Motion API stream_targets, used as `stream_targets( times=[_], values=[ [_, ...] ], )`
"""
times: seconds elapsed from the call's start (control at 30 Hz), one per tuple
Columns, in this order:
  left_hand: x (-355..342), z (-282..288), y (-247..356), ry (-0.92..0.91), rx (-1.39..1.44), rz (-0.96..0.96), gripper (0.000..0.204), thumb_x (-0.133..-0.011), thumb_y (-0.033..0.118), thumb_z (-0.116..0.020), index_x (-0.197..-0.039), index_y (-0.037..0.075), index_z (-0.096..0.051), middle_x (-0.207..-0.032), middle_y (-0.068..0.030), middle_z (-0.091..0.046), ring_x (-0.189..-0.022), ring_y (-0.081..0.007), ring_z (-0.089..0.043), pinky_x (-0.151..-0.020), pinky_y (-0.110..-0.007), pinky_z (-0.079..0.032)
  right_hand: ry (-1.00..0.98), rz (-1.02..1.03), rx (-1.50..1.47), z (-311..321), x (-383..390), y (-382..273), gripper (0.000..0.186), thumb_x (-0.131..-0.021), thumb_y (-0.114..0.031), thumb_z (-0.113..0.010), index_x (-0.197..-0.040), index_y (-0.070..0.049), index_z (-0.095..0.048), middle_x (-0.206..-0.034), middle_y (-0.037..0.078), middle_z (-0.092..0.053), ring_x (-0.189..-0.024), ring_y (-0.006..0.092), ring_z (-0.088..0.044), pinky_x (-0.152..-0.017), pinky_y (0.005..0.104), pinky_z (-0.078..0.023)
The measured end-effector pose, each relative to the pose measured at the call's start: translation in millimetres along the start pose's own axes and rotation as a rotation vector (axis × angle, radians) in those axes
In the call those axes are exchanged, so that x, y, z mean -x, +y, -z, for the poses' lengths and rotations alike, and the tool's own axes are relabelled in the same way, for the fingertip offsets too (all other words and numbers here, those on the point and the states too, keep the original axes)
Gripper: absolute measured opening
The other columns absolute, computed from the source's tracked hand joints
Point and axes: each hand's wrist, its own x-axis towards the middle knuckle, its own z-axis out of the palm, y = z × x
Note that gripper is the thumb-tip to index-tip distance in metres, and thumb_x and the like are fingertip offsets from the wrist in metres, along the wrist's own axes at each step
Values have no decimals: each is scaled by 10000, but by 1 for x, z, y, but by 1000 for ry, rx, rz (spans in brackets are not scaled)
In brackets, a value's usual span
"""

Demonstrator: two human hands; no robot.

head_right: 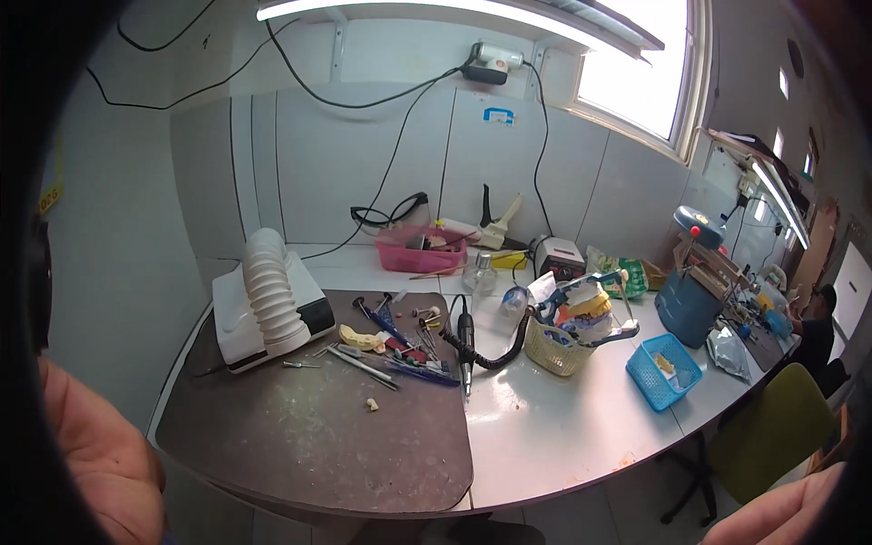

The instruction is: Fabricating and refining dental crowns or bridges at a laboratory bench using a micro-motor handpiece.

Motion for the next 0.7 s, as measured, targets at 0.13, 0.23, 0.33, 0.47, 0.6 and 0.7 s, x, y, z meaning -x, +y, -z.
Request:
stream_targets(
  times=[0.13,0.23,0.33,0.47,0.6,0.7],
  values=[
    [36,22,40,-129,-1,389,476,-882,134,-608,-1321,125,-424,-1251,-114,-469,-916,-186,-462,-700,-267,-418,-66,-224,-334,-59,37,-23,312,-954,-208,-471,-1035,84,-548,-840,171,-540,-613,138,-540,-508,262,-400],
    [65,16,29,-188,-9,489,470,-876,119,-615,-1310,122,-435,-1242,-114,-474,-901,-183,-467,-691,-265,-420,6,-397,-425,-124,81,-28,259,-943,-150,-515,-1023,90,-571,-830,179,-587,-599,148,-558,-512,256,-431],
    [89,17,8,-316,-44,625,420,-883,71,-603,-1283,102,-479,-1081,-103,-548,-778,-151,-513,-608,-257,-443,-239,-327,-298,-182,127,-33,339,-720,47,-689,-1051,-28,-669,-841,64,-642,-646,149,-634,-496,276,-507],
    [124,9,1,-847,-80,982,333,-799,-43,-653,-1114,66,-657,-918,-86,-624,-799,-222,-629,-686,-335,-515,-533,-250,-278,-226,156,-43,315,-733,8,-661,-1038,-69,-676,-976,41,-602,-731,140,-633,-572,279,-554],
    [147,7,1,-819,-37,990,283,-798,-29,-660,-1066,61,-677,-950,-79,-631,-801,-244,-631,-681,-338,-518,-488,-342,-303,-249,172,-41,328,-710,37,-658,-1019,-72,-686,-990,46,-607,-782,152,-652,-602,293,-571],
    [147,8,-1,-815,-14,991,206,-808,28,-655,-1014,28,-666,-952,-92,-613,-851,-273,-616,-725,-357,-517,-459,-412,-310,-257,174,-41,363,-691,64,-652,-1018,-89,-696,-1001,52,-612,-803,164,-661,-607,300,-573]
  ],
)
